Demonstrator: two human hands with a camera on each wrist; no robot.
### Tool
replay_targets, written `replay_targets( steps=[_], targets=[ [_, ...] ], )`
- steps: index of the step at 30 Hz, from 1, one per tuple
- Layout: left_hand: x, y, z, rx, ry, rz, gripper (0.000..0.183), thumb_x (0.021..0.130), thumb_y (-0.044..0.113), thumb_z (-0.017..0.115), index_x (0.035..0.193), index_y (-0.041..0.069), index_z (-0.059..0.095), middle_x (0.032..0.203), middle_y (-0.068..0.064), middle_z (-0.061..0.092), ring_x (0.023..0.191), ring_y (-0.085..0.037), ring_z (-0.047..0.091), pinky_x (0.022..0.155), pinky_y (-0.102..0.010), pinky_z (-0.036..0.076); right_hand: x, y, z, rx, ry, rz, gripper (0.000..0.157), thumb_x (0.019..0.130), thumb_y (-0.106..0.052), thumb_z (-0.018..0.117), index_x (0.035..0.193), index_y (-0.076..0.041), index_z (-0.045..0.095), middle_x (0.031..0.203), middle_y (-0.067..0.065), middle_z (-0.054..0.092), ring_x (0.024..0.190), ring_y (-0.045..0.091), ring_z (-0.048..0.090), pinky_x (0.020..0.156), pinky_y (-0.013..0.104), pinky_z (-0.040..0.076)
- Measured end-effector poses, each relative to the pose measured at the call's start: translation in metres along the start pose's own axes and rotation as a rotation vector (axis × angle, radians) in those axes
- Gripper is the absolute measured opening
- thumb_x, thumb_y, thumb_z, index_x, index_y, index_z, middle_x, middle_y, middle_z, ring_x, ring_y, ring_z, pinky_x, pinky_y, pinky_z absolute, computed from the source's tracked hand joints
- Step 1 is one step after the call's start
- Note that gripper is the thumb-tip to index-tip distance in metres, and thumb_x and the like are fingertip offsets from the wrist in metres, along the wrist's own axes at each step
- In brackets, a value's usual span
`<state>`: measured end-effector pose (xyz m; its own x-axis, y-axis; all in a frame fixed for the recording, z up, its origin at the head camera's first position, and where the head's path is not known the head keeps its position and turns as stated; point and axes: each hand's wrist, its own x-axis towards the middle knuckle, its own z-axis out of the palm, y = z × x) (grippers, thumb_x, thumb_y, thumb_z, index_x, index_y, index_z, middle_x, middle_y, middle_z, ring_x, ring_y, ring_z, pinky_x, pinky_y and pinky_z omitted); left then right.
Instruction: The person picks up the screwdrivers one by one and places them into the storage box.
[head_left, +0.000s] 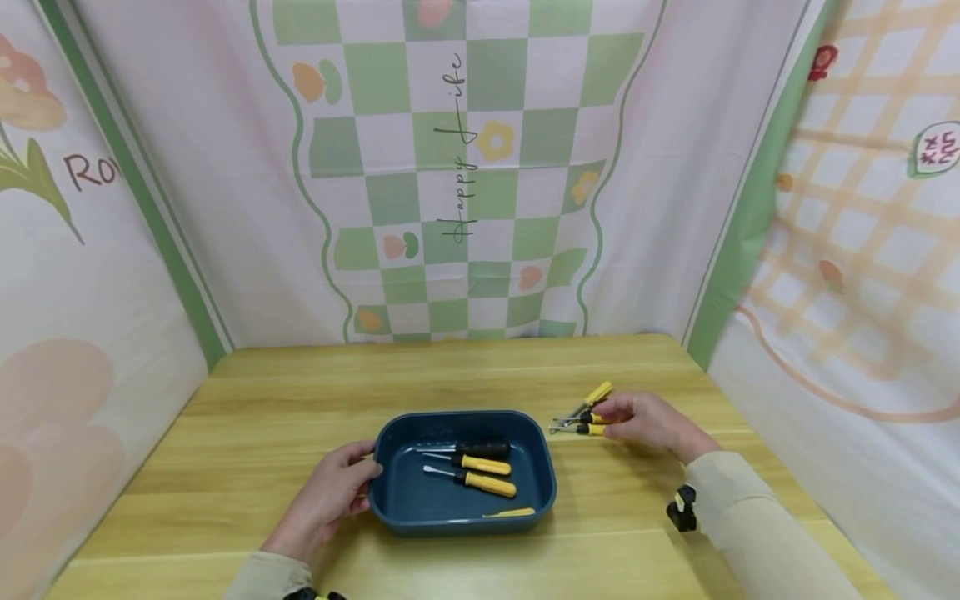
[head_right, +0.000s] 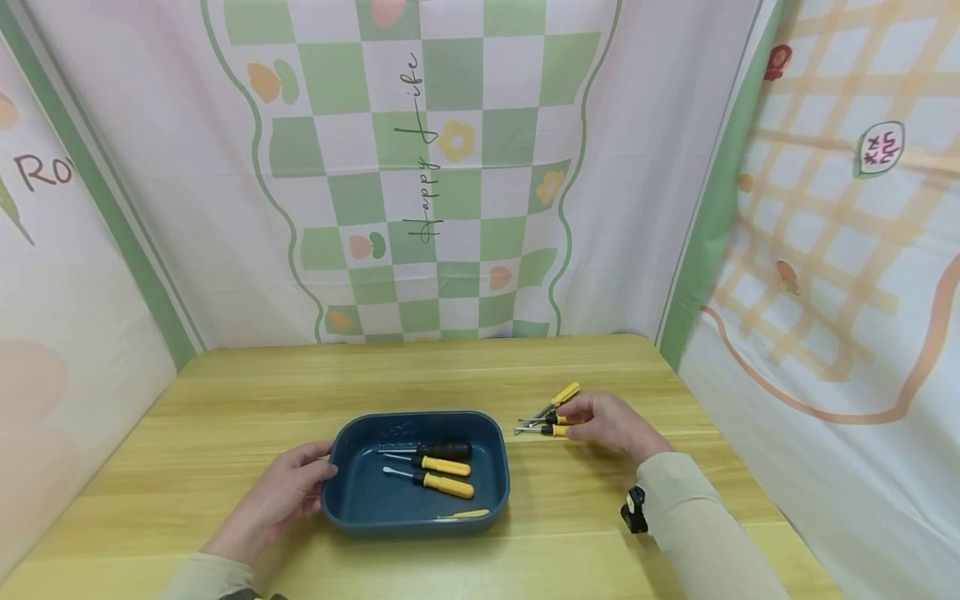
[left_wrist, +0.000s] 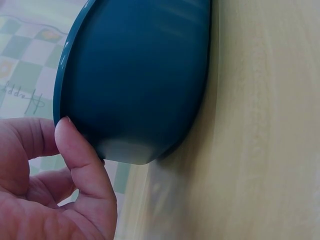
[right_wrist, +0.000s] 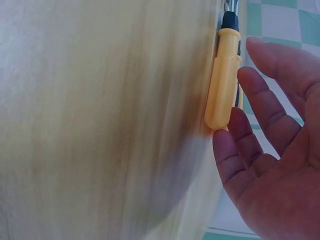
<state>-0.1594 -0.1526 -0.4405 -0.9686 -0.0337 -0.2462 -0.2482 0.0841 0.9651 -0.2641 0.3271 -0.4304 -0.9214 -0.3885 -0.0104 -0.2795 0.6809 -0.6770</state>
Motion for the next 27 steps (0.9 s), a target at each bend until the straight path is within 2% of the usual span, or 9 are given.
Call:
replay_targets(
  steps=[10,21,27],
  targets=[
    [0.000,0.000,0.000,0.005,0.000,-0.004,0.050,0.094,0.005,0.060,0.144,0.000,0.058,0.106,-0.012,0.061,0.071,-0.017,0.057,0.052,-0.021,0.049,0.000,0.004,0.003,-0.022,0.001,0.017,0.035,0.088,-0.012,0.081,0.121,-0.002,0.074,0.114,0.012,0.075,0.100,0.019,0.064,0.081,0.022,0.053],
    [-0.001,0.001,-0.001,0.008,-0.003,-0.010,0.049,0.095,0.006,0.060,0.144,0.001,0.058,0.105,-0.012,0.061,0.069,-0.016,0.057,0.051,-0.021,0.049,0.002,0.005,0.008,-0.028,-0.010,0.073,0.035,0.088,-0.009,0.081,0.122,-0.004,0.075,0.117,0.011,0.074,0.101,0.021,0.063,0.085,0.031,0.054],
    [0.001,-0.001,0.000,0.005,-0.004,0.004,0.050,0.095,0.006,0.060,0.144,-0.001,0.057,0.104,-0.012,0.061,0.068,-0.016,0.057,0.051,-0.021,0.048,0.003,0.008,0.011,-0.008,-0.010,0.072,0.036,0.086,-0.005,0.080,0.122,-0.001,0.074,0.115,0.012,0.074,0.100,0.021,0.063,0.083,0.026,0.053]
  ],
)
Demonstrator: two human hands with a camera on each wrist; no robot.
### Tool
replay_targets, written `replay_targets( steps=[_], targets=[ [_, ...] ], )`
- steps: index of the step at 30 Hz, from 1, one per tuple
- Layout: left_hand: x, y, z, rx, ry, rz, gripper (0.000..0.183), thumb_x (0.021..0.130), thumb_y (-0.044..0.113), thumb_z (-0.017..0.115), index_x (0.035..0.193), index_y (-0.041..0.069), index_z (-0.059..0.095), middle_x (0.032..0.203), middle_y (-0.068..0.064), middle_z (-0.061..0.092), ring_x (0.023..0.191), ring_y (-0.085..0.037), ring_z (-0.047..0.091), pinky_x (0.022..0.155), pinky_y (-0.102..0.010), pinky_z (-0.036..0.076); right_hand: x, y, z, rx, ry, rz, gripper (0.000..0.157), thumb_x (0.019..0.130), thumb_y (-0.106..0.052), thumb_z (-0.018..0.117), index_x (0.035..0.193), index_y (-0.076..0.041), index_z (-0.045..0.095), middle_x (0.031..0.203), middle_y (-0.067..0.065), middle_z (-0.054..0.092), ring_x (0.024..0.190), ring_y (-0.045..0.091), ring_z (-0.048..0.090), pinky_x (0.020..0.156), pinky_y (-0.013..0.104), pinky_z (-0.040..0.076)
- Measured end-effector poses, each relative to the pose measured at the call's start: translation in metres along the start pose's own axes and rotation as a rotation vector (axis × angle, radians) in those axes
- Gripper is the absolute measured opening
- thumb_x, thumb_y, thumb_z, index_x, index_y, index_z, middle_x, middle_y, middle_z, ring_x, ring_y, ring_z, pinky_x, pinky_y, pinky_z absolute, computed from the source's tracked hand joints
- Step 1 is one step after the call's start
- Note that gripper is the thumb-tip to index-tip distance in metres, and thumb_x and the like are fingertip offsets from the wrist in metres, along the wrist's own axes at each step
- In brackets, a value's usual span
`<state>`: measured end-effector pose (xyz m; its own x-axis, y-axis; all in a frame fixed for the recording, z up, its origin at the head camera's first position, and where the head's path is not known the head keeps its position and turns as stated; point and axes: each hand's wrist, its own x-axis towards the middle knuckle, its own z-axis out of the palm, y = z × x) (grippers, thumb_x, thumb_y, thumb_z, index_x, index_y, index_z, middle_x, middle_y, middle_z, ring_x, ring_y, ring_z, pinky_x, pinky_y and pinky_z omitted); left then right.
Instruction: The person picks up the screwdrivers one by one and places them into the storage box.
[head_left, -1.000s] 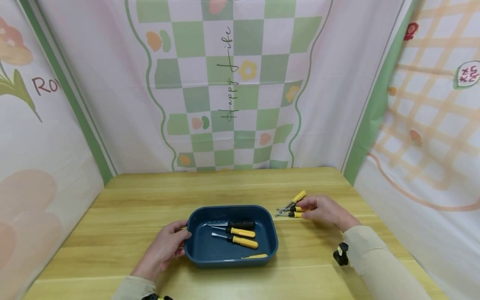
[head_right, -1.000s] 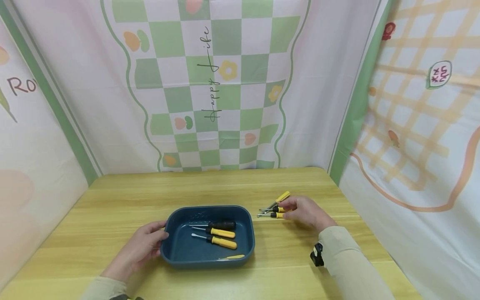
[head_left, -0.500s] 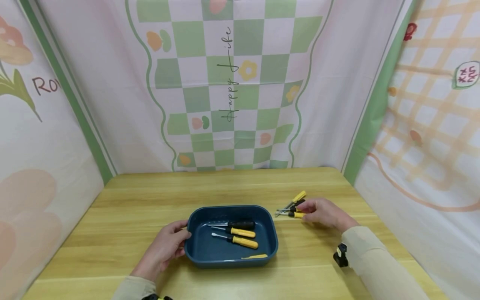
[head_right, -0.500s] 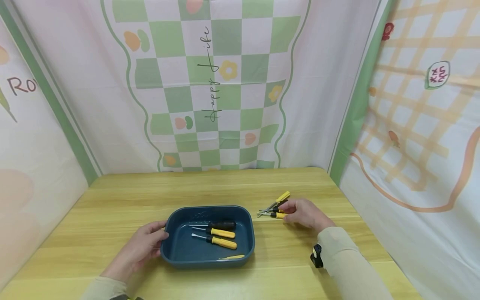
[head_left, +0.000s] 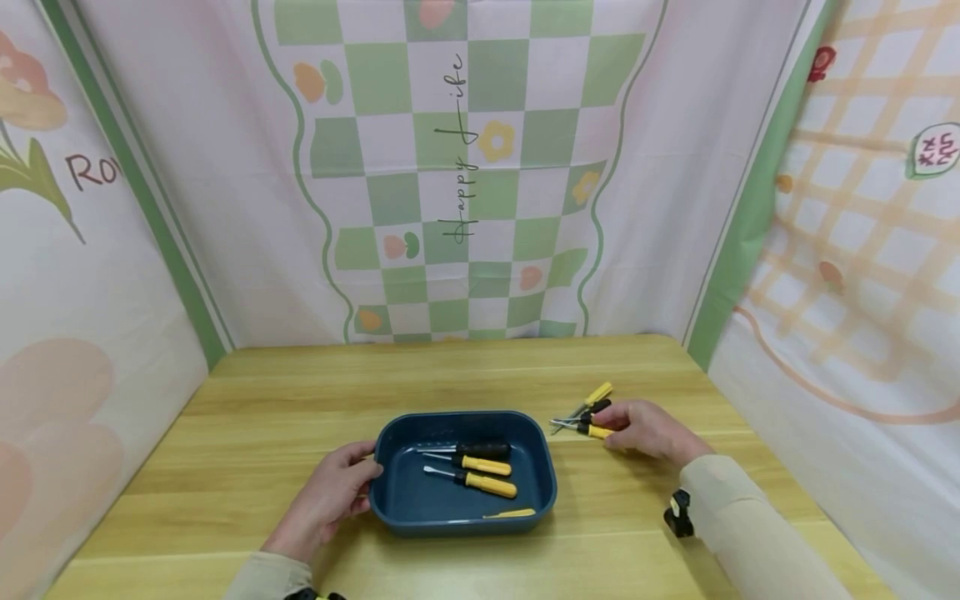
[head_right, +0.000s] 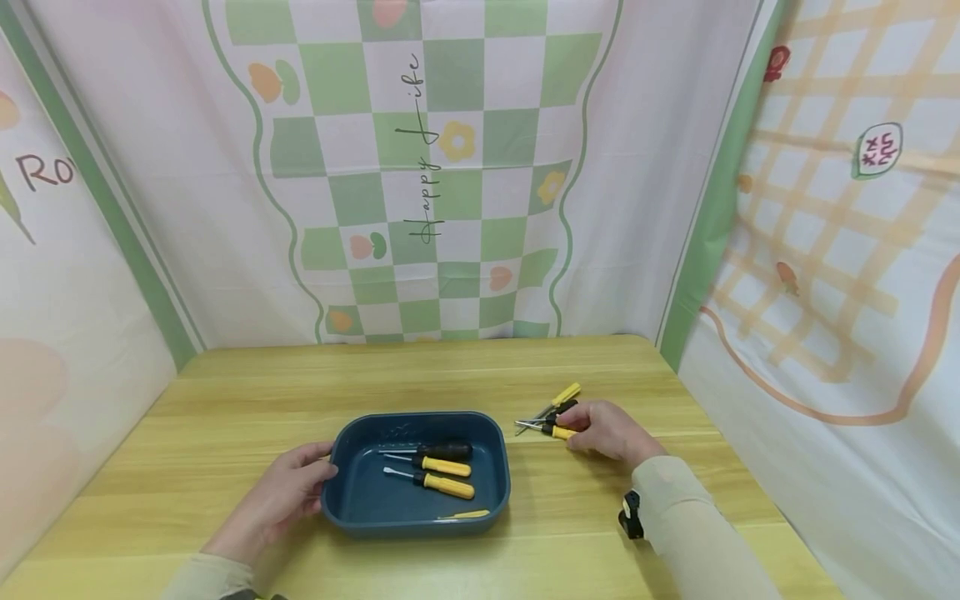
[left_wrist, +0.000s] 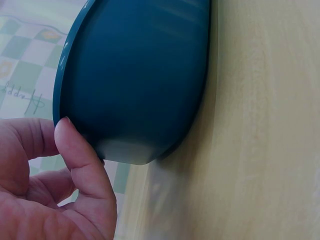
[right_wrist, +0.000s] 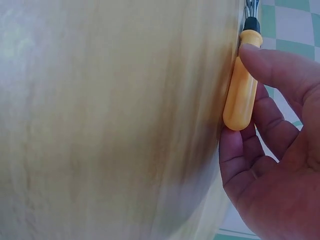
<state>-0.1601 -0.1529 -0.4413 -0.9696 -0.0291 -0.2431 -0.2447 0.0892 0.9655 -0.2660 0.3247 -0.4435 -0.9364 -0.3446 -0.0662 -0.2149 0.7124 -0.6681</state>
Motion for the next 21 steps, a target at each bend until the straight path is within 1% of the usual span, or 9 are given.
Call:
replay_targets(
  steps=[4,9,21],
  targets=[
    [0.0011,-0.0015,0.0000,0.003,0.001,0.014,0.051,0.096,0.006,0.060,0.145,-0.003,0.055,0.103,-0.010,0.060,0.068,-0.016,0.056,0.051,-0.021,0.048,-0.0001,0.0003,0.0007,-0.006,0.003,-0.007,0.036,0.086,-0.004,0.081,0.121,0.000,0.074,0.113,0.012,0.074,0.099,0.021,0.063,0.082,0.027,0.053],
    [0.0010,-0.0014,0.0000,0.002,0.000,0.011,0.051,0.096,0.006,0.060,0.146,-0.003,0.055,0.102,-0.009,0.060,0.068,-0.016,0.055,0.051,-0.021,0.048,-0.0009,0.0003,0.0014,-0.020,0.006,-0.008,0.035,0.085,-0.003,0.080,0.120,-0.001,0.075,0.112,0.011,0.074,0.099,0.021,0.063,0.082,0.029,0.053],
    [-0.0008,0.0004,0.0001,0.005,-0.002,0.004,0.051,0.096,0.006,0.060,0.146,-0.002,0.055,0.106,-0.013,0.061,0.069,-0.016,0.057,0.052,-0.020,0.049,-0.0024,0.0013,0.0013,-0.027,-0.002,-0.016,0.030,0.086,-0.005,0.080,0.116,-0.003,0.077,0.111,0.009,0.074,0.099,0.020,0.063,0.087,0.035,0.052]
  ],
)
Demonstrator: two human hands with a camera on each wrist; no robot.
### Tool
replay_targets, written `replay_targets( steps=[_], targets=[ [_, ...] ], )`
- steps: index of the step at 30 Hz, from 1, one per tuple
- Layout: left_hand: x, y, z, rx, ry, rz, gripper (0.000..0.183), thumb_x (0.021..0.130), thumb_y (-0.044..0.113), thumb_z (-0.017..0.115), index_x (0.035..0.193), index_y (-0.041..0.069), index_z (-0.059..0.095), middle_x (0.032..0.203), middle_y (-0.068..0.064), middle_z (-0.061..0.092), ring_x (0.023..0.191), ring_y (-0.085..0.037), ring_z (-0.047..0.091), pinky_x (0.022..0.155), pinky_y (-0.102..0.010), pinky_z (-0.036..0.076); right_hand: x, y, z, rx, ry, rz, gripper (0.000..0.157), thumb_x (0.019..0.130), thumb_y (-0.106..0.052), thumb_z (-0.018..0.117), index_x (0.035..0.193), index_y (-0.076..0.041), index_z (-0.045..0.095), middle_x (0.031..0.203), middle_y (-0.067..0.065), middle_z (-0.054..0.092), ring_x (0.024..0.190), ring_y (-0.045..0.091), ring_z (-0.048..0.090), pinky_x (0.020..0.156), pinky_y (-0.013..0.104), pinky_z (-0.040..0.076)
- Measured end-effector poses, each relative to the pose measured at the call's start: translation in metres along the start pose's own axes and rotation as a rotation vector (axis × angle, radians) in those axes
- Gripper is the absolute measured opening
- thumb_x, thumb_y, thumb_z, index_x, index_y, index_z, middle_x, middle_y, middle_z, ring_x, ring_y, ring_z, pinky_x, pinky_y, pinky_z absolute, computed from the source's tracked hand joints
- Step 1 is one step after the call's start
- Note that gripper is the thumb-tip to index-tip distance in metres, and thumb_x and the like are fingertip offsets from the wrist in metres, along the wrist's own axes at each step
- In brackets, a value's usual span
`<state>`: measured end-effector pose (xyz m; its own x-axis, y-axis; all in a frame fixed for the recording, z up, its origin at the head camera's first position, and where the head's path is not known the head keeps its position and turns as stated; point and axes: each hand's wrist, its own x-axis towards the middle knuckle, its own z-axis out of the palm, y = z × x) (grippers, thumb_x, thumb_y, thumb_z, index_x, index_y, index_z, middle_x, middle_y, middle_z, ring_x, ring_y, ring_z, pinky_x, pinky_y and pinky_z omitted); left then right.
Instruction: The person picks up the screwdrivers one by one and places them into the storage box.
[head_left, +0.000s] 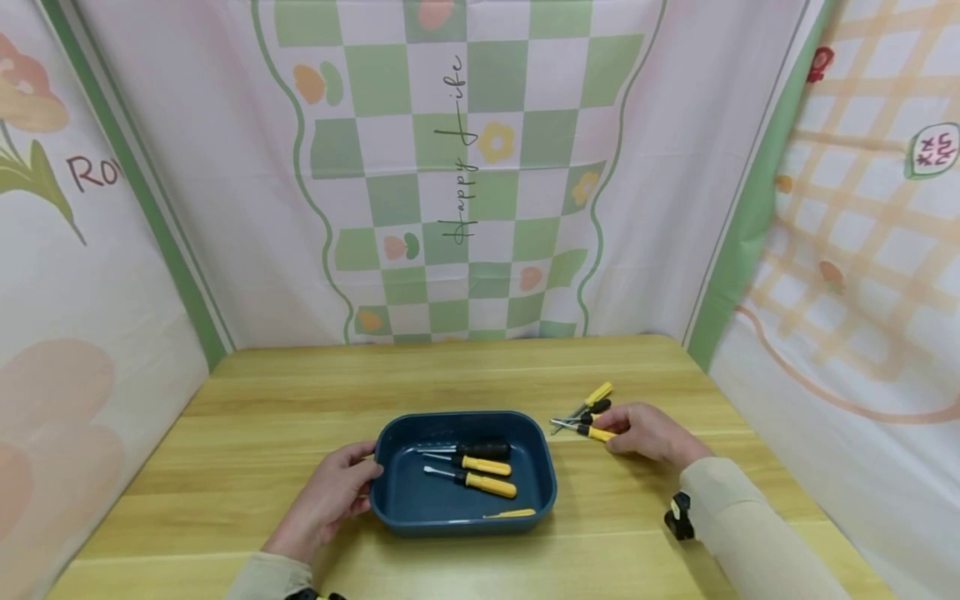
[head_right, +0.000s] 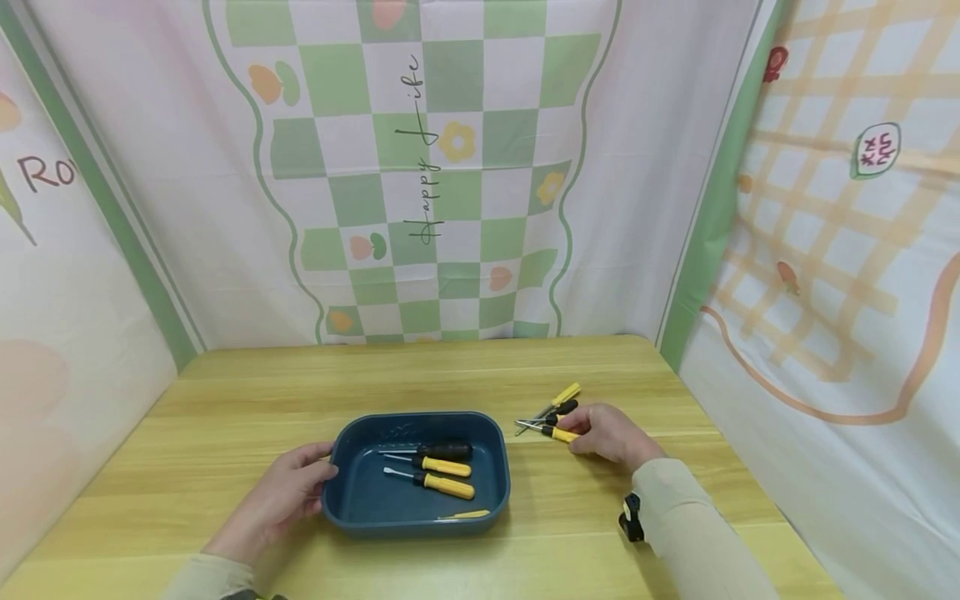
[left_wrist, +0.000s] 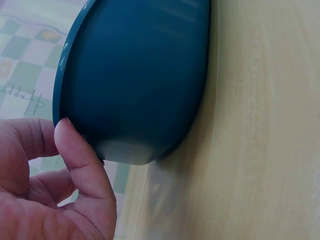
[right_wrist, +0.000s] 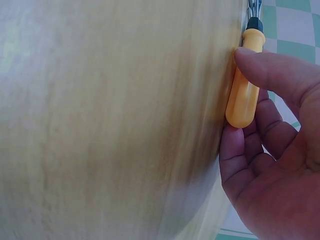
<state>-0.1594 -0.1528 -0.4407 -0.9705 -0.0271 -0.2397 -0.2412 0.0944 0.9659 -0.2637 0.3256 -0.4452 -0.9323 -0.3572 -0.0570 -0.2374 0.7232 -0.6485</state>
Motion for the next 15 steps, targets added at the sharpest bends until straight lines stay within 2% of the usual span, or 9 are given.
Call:
replay_targets(
  steps=[8,15],
  targets=[
    [0.0010,-0.0011,0.0004,-0.002,0.010,-0.009,0.050,0.095,0.006,0.059,0.145,0.000,0.057,0.106,-0.013,0.061,0.070,-0.016,0.057,0.052,-0.021,0.048,0.0005,0.0022,0.0002,0.007,-0.011,-0.008,0.031,0.086,-0.004,0.080,0.116,-0.003,0.076,0.110,0.009,0.074,0.097,0.019,0.061,0.082,0.027,0.051],
    [0.0005,-0.0013,0.0001,0.000,0.002,0.013,0.052,0.095,0.006,0.061,0.145,-0.003,0.055,0.103,-0.010,0.060,0.070,-0.016,0.056,0.052,-0.021,0.049,-0.0006,0.0022,0.0010,0.023,-0.015,-0.011,0.031,0.084,-0.003,0.081,0.115,-0.002,0.076,0.107,0.007,0.073,0.094,0.019,0.060,0.079,0.024,0.051]
  ],
)
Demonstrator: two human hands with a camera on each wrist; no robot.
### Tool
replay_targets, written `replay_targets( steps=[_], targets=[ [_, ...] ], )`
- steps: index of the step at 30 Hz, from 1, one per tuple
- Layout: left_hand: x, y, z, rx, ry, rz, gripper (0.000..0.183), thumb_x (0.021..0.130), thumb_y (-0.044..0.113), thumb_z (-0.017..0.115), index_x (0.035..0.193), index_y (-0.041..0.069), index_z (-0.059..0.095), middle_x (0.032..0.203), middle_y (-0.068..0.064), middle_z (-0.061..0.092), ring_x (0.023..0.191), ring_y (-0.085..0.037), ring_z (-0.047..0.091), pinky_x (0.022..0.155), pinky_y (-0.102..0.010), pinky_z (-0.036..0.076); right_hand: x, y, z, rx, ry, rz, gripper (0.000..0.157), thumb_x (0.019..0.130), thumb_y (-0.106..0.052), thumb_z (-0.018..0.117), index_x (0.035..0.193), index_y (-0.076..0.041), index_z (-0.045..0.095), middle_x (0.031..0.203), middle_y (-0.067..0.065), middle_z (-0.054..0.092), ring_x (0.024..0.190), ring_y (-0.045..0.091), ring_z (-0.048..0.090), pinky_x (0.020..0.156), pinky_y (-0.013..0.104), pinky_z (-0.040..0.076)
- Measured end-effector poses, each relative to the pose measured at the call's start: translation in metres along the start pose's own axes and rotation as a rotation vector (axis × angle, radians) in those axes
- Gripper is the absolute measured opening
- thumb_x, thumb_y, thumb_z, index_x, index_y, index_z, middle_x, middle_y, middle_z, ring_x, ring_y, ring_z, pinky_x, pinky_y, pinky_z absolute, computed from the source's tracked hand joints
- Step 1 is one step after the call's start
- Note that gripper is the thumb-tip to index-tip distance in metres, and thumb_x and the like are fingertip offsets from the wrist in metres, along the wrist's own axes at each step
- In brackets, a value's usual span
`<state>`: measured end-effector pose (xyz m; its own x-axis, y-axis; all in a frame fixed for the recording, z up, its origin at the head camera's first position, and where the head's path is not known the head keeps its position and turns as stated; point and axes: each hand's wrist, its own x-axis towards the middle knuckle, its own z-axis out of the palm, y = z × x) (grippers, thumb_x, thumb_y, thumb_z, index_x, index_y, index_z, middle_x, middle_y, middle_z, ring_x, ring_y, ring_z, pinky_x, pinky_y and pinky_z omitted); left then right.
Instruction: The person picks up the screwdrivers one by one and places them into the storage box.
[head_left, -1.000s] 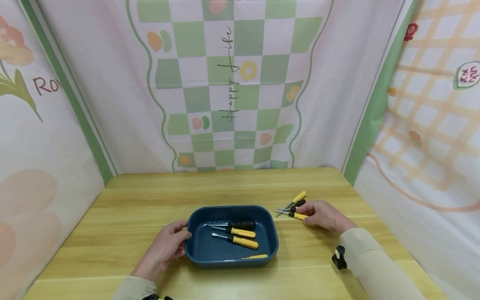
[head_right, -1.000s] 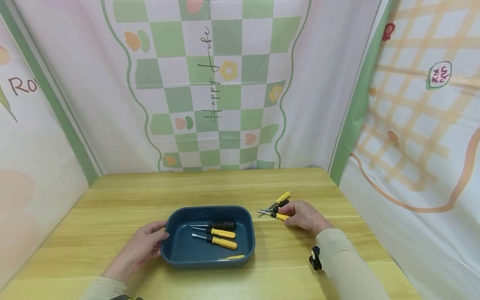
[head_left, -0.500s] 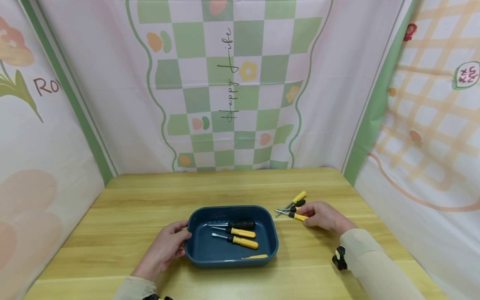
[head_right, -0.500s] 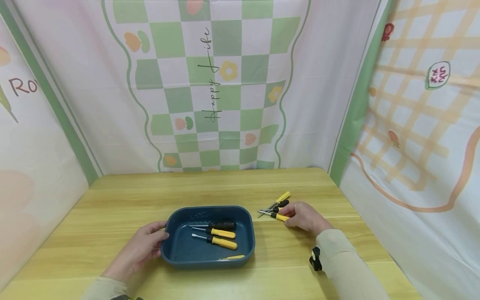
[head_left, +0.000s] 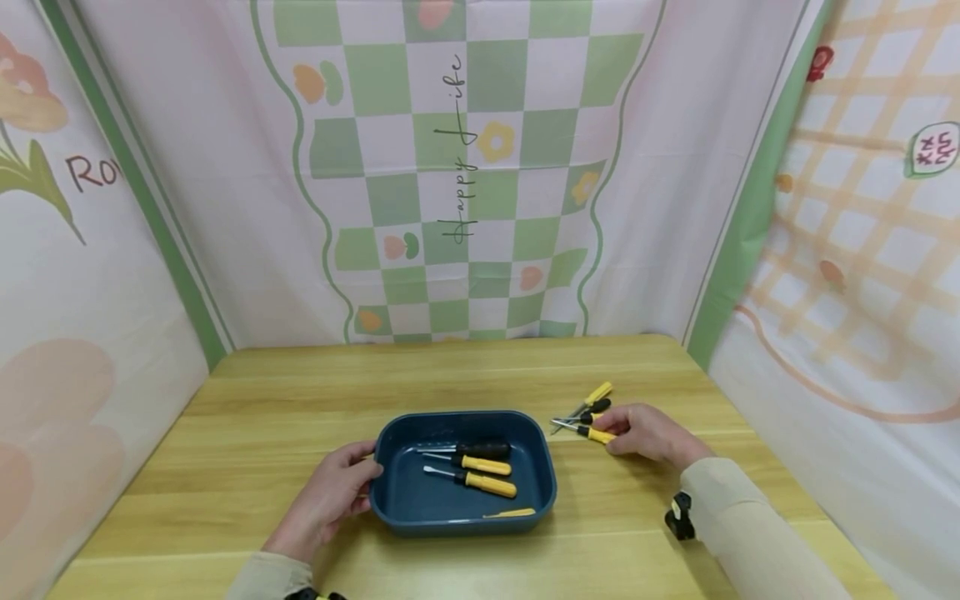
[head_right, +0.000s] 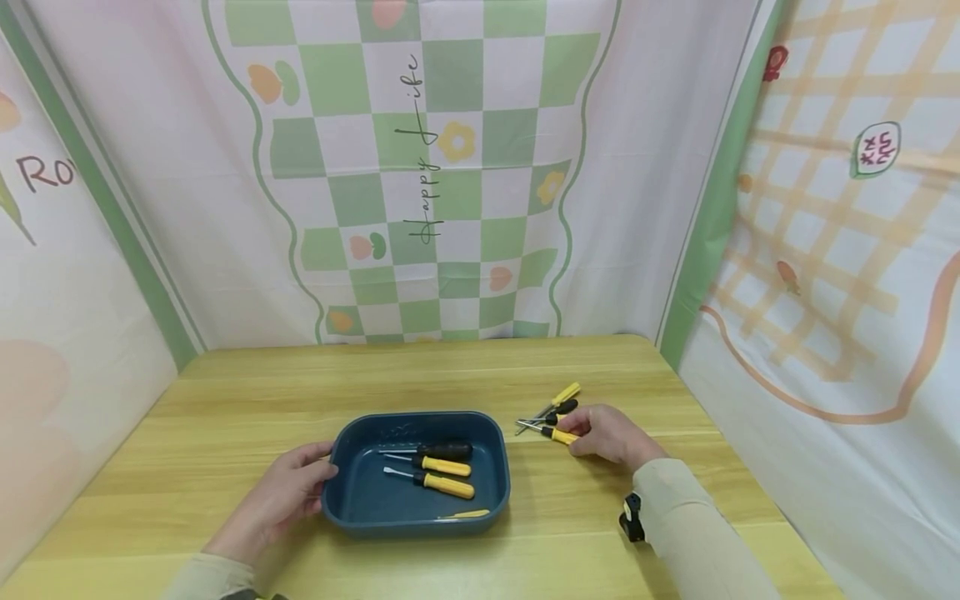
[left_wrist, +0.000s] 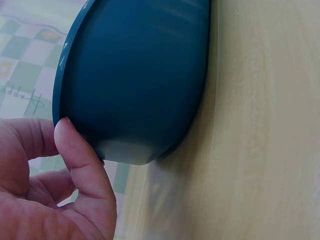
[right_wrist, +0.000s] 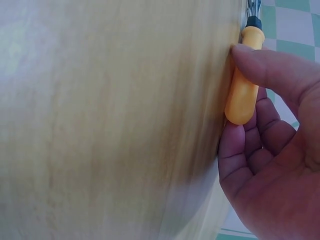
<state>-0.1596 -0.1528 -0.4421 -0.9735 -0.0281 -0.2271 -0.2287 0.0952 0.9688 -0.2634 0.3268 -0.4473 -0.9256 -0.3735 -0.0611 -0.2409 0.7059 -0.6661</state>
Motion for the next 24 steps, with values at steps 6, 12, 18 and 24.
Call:
replay_targets(
  steps=[6,12,18,24],
  targets=[
    [0.0010,-0.0014,-0.0006,0.000,0.004,-0.007,0.051,0.095,0.006,0.061,0.145,-0.002,0.056,0.104,-0.010,0.060,0.070,-0.016,0.056,0.051,-0.020,0.049,-0.0028,-0.0013,0.0006,0.015,-0.006,0.002,0.031,0.084,-0.004,0.081,0.115,-0.002,0.076,0.107,0.007,0.072,0.094,0.019,0.059,0.079,0.024,0.050],
    [0.0013,-0.0022,-0.0007,-0.005,-0.002,0.005,0.052,0.095,0.006,0.061,0.146,-0.003,0.055,0.104,-0.010,0.060,0.070,-0.016,0.056,0.051,-0.020,0.049,-0.0052,-0.0029,0.0006,0.033,-0.014,-0.005,0.032,0.086,-0.005,0.081,0.116,-0.001,0.075,0.109,0.008,0.072,0.094,0.020,0.059,0.079,0.022,0.050],
    [0.0019,-0.0024,-0.0008,-0.002,-0.005,0.005,0.052,0.096,0.006,0.061,0.146,-0.003,0.054,0.105,-0.011,0.060,0.069,-0.016,0.056,0.051,-0.020,0.048,-0.0065,-0.0038,-0.0001,0.042,-0.015,-0.015,0.033,0.087,-0.007,0.081,0.118,0.000,0.075,0.112,0.010,0.073,0.096,0.019,0.059,0.080,0.022,0.049],
    [0.0024,-0.0029,-0.0005,-0.002,-0.001,0.004,0.051,0.096,0.006,0.061,0.146,-0.004,0.054,0.105,-0.011,0.060,0.069,-0.016,0.056,0.050,-0.020,0.048,-0.0074,-0.0054,-0.0012,0.062,-0.017,-0.008,0.035,0.089,-0.009,0.080,0.121,0.001,0.073,0.113,0.011,0.073,0.098,0.019,0.060,0.080,0.021,0.050]
  ],
)
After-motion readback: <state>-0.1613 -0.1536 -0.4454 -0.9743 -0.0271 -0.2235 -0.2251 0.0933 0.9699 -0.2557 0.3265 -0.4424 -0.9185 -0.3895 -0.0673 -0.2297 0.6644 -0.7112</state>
